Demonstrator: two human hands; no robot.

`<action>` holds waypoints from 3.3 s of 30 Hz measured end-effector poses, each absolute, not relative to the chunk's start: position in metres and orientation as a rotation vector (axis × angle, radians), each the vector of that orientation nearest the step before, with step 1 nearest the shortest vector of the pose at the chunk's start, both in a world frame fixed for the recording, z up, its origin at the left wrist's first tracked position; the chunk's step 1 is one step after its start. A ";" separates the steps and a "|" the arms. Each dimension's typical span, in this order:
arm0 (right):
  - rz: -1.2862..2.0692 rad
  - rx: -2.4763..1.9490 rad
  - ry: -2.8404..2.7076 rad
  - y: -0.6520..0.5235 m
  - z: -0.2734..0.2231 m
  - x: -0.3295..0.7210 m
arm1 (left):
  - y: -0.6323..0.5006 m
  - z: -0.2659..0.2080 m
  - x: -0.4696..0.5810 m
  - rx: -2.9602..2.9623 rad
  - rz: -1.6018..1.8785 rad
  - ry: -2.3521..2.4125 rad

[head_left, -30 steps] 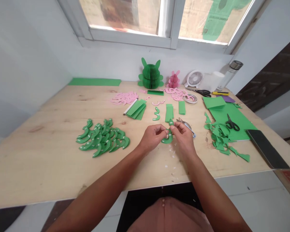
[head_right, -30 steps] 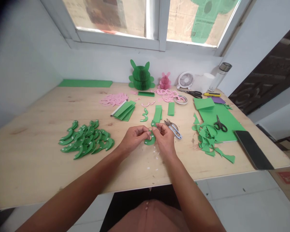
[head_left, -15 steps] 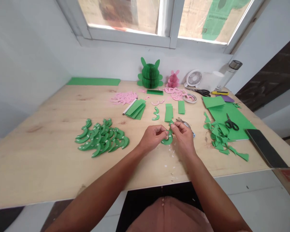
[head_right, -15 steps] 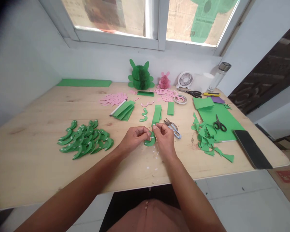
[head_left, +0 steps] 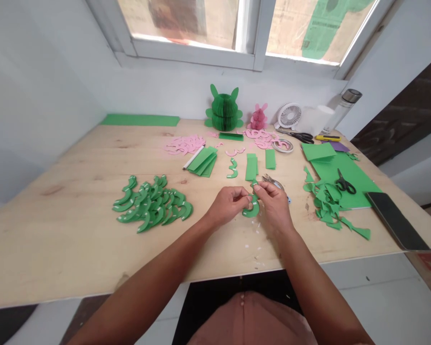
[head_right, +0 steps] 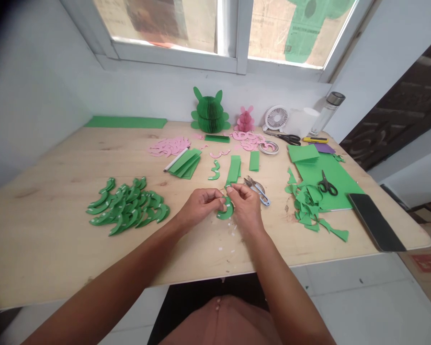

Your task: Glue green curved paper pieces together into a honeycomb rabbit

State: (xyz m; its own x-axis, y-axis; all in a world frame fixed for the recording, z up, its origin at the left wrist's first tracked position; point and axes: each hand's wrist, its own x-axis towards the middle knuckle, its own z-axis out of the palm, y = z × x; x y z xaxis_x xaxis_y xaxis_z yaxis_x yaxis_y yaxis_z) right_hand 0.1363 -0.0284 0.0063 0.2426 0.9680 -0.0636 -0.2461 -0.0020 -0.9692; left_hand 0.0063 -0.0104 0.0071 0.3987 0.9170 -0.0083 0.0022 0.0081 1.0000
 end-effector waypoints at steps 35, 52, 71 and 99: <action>1.228 -1.063 -0.779 -0.030 0.007 0.137 | -0.010 0.010 0.003 1.451 0.835 0.891; 1.193 -1.157 -0.760 -0.030 0.012 0.135 | -0.008 0.012 0.000 1.453 0.838 0.837; 1.120 -1.163 -0.765 -0.029 0.010 0.137 | -0.006 0.008 -0.002 1.493 0.823 0.934; 1.101 -1.170 -0.768 -0.029 0.010 0.137 | -0.007 0.011 -0.003 1.417 0.862 0.891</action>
State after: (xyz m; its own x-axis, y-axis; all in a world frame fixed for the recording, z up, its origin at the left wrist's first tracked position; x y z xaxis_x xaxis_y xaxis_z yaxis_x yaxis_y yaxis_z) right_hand 0.1368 -0.0287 0.0104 0.3136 0.9471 -0.0687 -0.2624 0.0169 -0.9648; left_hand -0.0028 -0.0070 0.0107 0.4334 0.9012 -0.0003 0.0297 -0.0139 0.9995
